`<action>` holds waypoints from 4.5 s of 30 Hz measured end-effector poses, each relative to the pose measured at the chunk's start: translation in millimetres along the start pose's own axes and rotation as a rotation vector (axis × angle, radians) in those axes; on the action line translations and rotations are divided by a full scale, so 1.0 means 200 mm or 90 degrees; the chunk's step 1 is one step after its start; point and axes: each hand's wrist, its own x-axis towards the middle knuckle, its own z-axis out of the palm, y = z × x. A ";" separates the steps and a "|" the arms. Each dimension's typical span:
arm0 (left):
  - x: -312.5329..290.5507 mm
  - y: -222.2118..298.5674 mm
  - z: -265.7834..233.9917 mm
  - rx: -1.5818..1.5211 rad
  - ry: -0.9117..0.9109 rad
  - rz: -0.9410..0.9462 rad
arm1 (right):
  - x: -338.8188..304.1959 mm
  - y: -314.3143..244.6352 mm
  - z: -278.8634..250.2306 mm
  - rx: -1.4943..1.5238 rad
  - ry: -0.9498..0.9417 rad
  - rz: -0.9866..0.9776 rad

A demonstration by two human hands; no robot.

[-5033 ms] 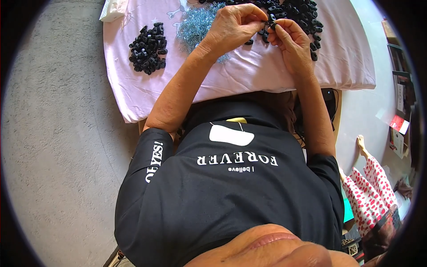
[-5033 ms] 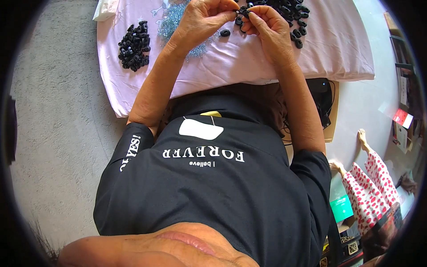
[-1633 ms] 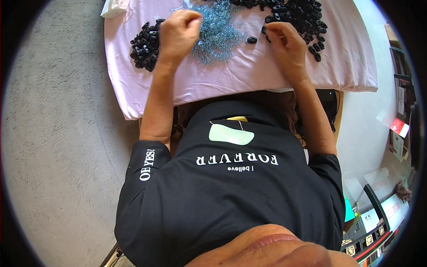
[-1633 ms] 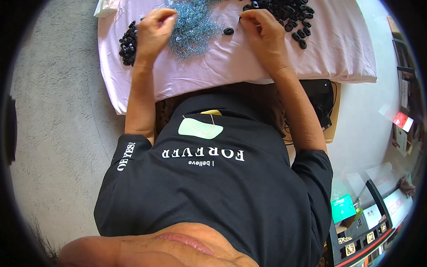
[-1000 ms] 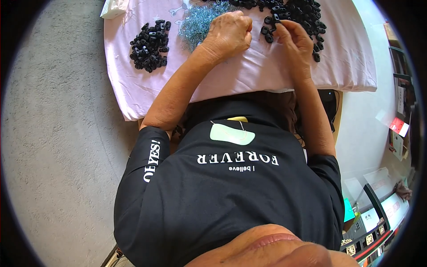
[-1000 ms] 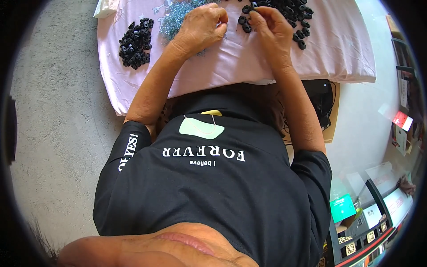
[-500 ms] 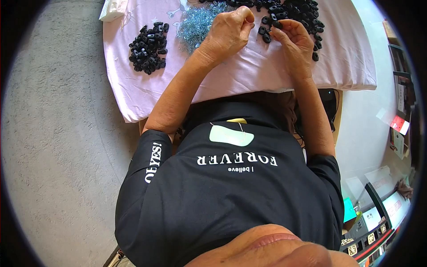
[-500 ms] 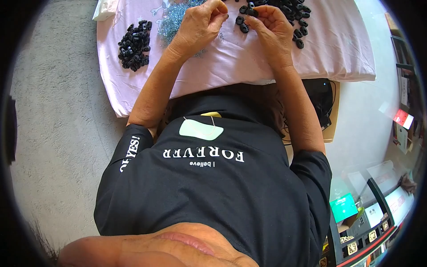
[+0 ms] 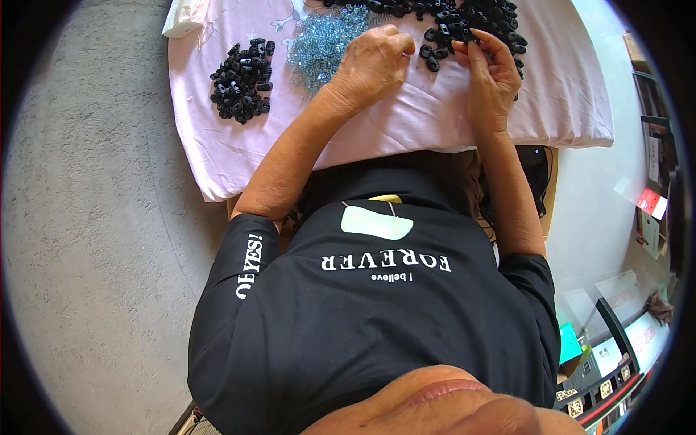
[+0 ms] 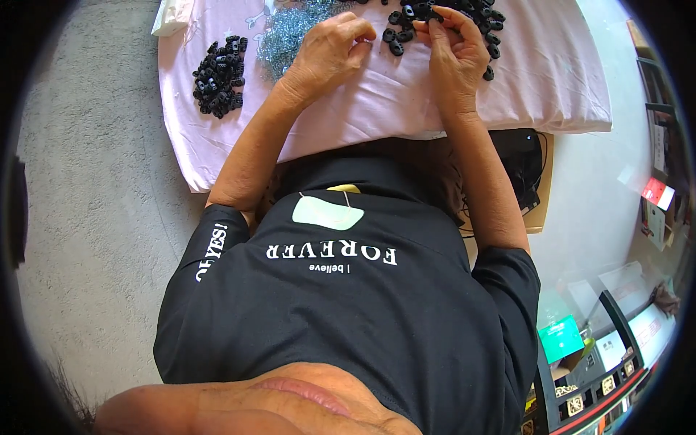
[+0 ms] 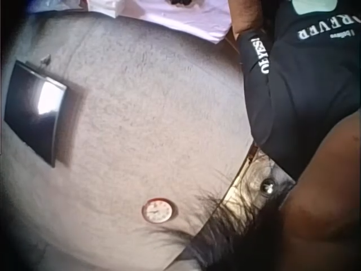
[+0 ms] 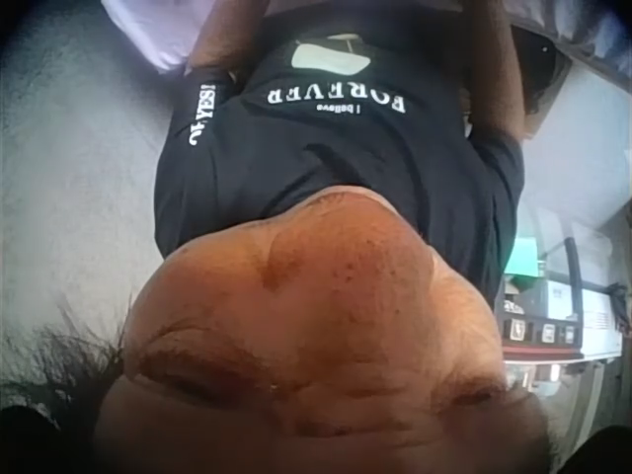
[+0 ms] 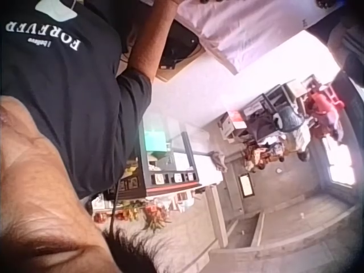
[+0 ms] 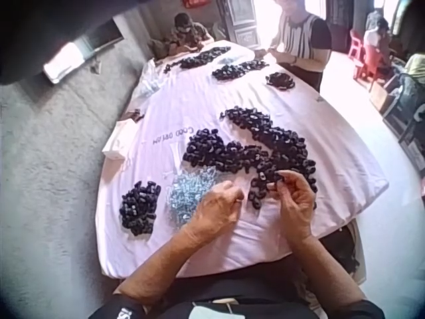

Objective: Sorting small black plastic components on a table.

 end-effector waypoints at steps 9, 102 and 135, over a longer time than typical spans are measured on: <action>0.05 -0.05 0.03 -0.001 0.006 -0.025 | 0.01 0.05 0.00 -0.046 -0.062 -0.024; 0.16 0.03 -0.03 -0.177 0.011 -0.102 | 0.03 0.09 -0.05 0.073 -0.188 0.075; 0.12 0.15 -0.10 -0.387 0.060 -0.105 | 0.02 0.04 -0.03 0.148 -0.254 0.073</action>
